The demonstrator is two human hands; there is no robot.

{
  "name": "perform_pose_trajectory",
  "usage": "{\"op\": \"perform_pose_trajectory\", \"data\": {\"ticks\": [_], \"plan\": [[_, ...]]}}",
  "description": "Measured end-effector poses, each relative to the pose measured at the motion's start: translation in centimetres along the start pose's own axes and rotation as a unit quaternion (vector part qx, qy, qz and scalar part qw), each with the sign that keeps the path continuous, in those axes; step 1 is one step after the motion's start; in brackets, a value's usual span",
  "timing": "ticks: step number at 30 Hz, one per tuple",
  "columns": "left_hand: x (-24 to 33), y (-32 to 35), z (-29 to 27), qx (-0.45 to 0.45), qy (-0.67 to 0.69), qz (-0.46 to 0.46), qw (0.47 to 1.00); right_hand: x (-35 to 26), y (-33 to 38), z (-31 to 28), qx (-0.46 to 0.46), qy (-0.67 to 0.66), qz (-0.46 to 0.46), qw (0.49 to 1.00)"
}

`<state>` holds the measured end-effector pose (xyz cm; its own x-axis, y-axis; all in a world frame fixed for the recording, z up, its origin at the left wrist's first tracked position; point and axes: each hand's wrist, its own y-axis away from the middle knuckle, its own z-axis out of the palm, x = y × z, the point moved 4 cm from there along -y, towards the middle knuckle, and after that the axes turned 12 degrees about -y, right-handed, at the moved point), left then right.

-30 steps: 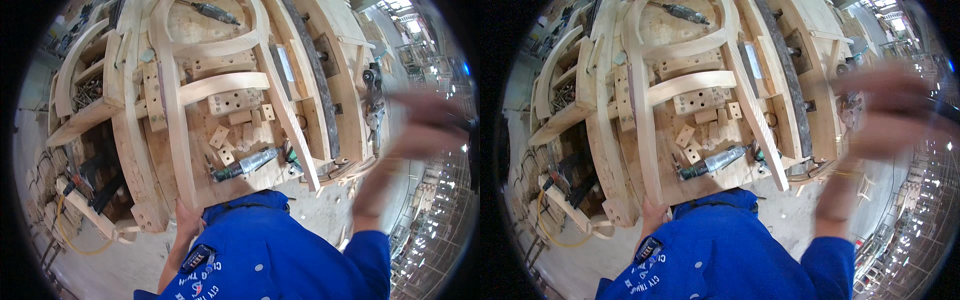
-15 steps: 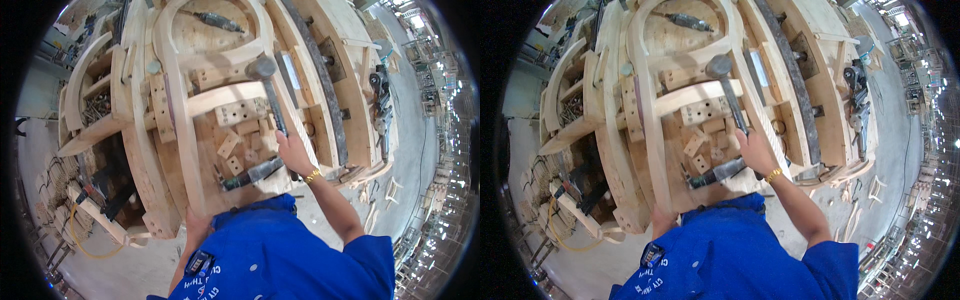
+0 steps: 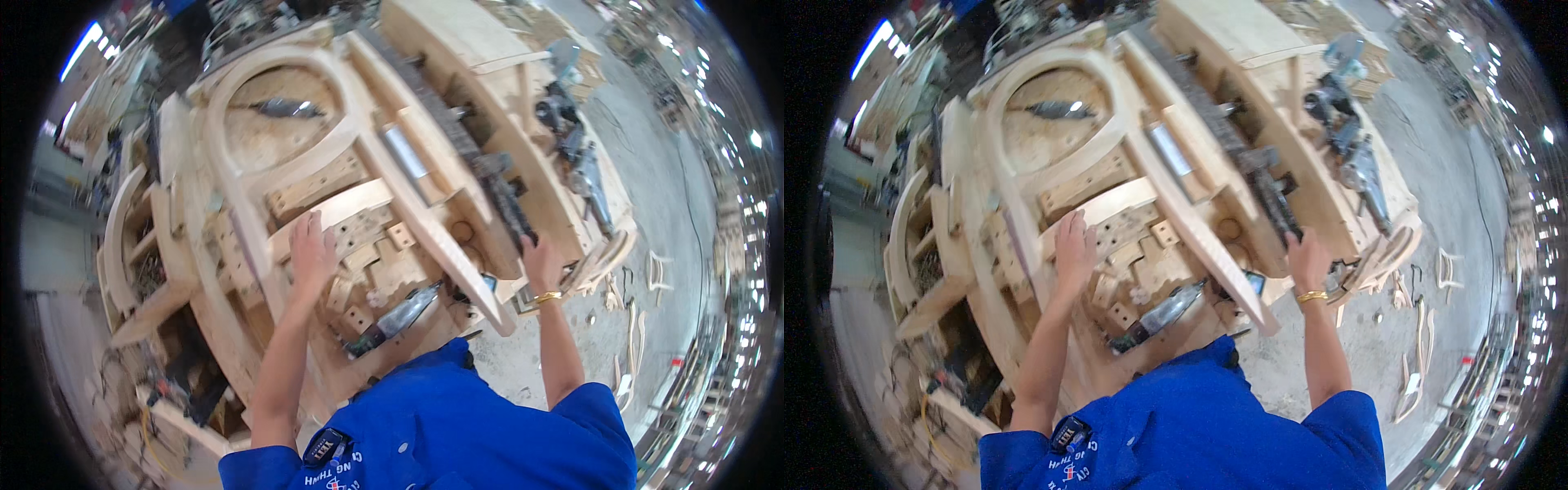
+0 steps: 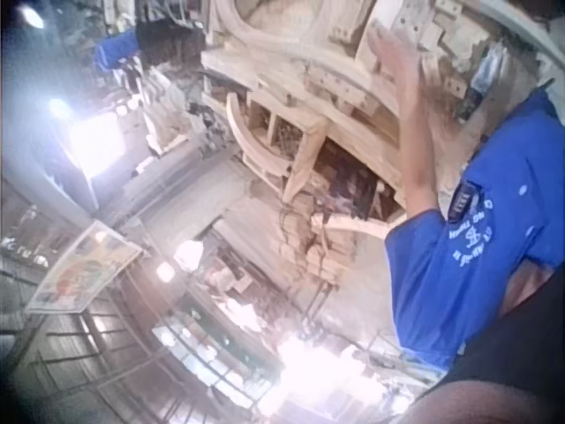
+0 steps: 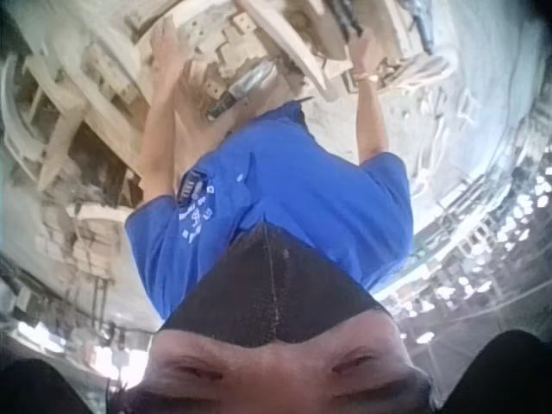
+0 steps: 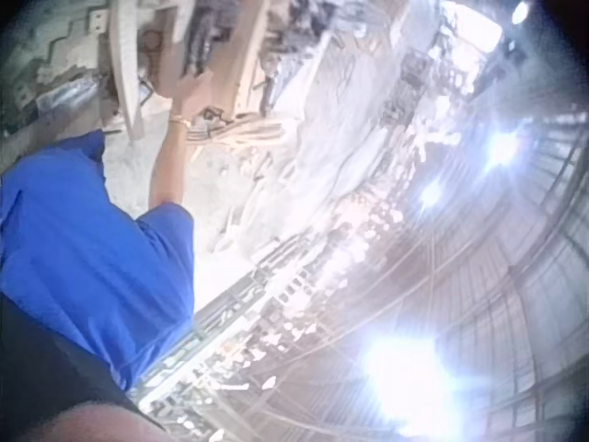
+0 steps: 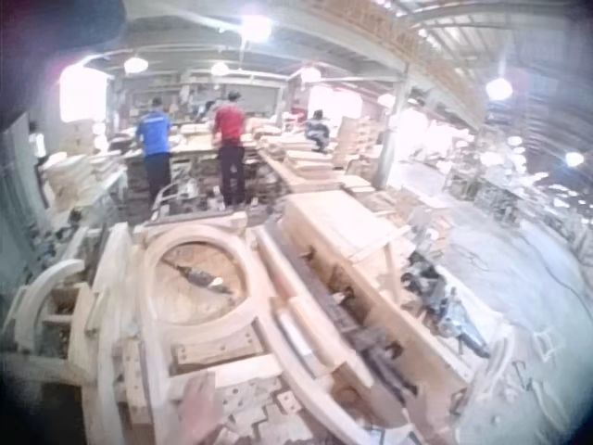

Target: The person assembles wooden chair frames in a workshop. They apply glue to the ends of curved wooden pieces, fit them into a jig, and secure them using a hammer and a pneumatic nail gun. The person also uses a brush to apply adhesive to specific joints before assembly.

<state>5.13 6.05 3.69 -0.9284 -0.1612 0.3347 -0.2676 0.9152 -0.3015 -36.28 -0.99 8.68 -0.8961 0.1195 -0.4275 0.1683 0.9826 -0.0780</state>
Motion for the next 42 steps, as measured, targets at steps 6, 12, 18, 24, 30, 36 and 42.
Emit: {"op": "perform_pose_trajectory", "data": {"ticks": [6, 12, 18, 24, 30, 36, 42], "plan": [[-3.1, -4.6, 5.1, 0.113, -0.274, 0.132, 0.946, 1.1, -2.6, 1.3, 0.018, -0.105, -0.112, 0.988], [-2.3, -4.9, 6.9, 0.074, -0.2, 0.087, 0.973, 6.6, -17.3, -5.5, 0.229, 0.132, -0.191, 0.945], [-5.8, -1.2, 5.1, -0.049, -0.173, -0.125, 0.976, 3.2, -17.5, -2.3, 0.074, 0.05, -0.211, 0.973], [0.7, -4.4, 4.9, -0.033, -0.088, -0.037, 0.995, 0.6, -12.7, -5.6, 0.1, 0.09, -0.238, 0.962], [-3.6, -1.9, 1.7, 0.122, -0.011, -0.082, 0.989, 0.0, -12.7, -4.9, 0.021, 0.036, -0.268, 0.962], [-1.1, 3.9, -7.8, -0.301, 0.123, 0.03, 0.945, 6.2, -1.6, -7.8, 0.177, 0.071, -0.39, 0.901], [-19.5, 14.7, -27.0, -0.305, -0.456, -0.254, 0.797, 9.3, 0.4, -8.0, 0.215, 0.079, -0.324, 0.918]]}}
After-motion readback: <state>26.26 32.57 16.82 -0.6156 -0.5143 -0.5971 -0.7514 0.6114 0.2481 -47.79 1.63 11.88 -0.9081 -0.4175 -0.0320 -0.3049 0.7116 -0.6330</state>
